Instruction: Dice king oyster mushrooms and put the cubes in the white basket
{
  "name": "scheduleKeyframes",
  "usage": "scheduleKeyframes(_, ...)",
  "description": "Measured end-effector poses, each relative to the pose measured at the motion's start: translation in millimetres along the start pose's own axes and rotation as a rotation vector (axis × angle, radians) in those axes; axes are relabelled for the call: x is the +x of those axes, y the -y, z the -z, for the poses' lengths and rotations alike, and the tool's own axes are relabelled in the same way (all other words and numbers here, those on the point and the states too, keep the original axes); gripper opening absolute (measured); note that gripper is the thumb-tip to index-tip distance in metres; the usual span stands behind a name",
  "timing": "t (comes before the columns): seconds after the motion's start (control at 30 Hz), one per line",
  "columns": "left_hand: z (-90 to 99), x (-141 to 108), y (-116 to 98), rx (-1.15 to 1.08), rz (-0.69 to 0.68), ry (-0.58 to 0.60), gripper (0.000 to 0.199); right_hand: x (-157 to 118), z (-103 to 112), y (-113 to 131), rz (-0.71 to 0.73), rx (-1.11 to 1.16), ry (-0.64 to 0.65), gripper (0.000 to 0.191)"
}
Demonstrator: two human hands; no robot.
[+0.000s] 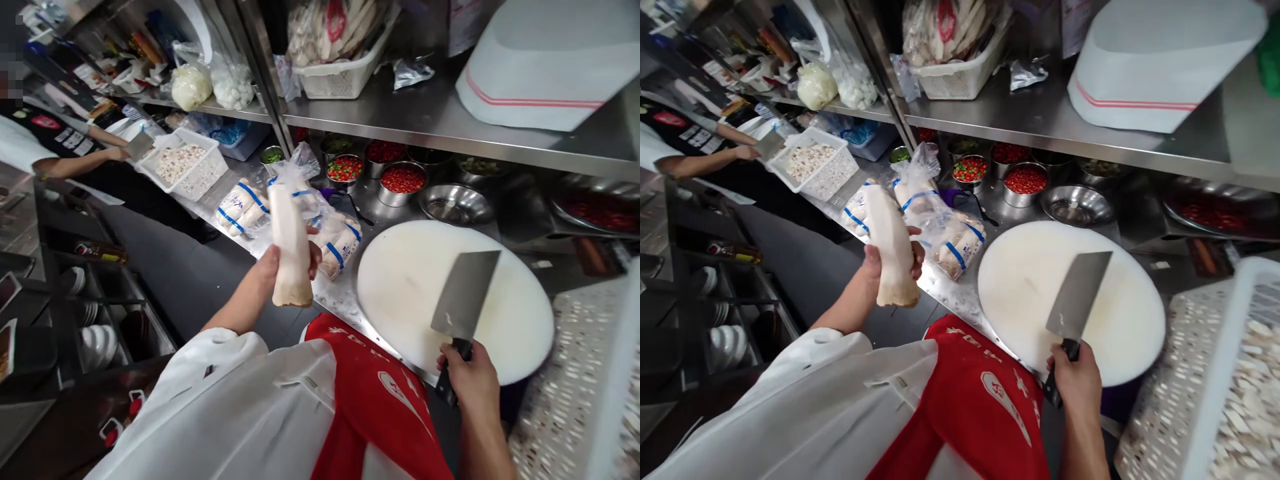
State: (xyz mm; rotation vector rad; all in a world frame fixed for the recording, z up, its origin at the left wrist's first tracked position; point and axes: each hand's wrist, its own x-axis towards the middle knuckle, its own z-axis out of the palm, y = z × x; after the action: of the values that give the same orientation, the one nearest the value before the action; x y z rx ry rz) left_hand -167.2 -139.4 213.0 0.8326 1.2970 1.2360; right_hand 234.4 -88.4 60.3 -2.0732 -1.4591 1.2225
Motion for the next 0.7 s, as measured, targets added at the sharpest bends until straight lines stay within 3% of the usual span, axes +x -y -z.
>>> scheduleKeyframes(0.1,-71.6,41,20,0.006,-0.072,0.105,0.105,-6,8,-3,0.01,0.256,0.077,0.043)
scheduleKeyframes(0.2,-139.9,94,52,0.123,-0.181,0.214,0.086,-15,22,-3,0.084,0.3,0.075,0.057)
scheduleKeyframes(0.27,-175.8,132,74,0.293,-0.307,0.236,0.078,-20,32,-4,0.117,0.249,0.067,0.064)
scheduleKeyframes(0.33,-199.5,164,96,0.534,-0.474,0.287,0.07,-24,41,-7,0.14,0.21,0.055,0.068)
scheduleKeyframes(0.4,-209.1,186,118,0.784,-0.651,0.405,0.056,-27,48,-12,0.149,0.197,0.042,0.07)
scheduleKeyframes(0.47,-206.3,195,141,0.989,-0.788,0.551,0.046,-29,53,-17,0.158,0.201,0.039,0.069)
scheduleKeyframes(0.57,-189.7,192,172,1.169,-0.922,0.715,0.054,-27,60,-21,0.186,0.235,0.068,0.067)
scheduleKeyframes(0.63,-178.1,185,188,1.22,-1.0,0.741,0.067,-23,63,-22,0.196,0.256,0.099,0.064)
scheduleKeyframes(0.7,-170.2,179,198,1.236,-1.066,0.69,0.069,-19,63,-23,0.184,0.274,0.14,0.062)
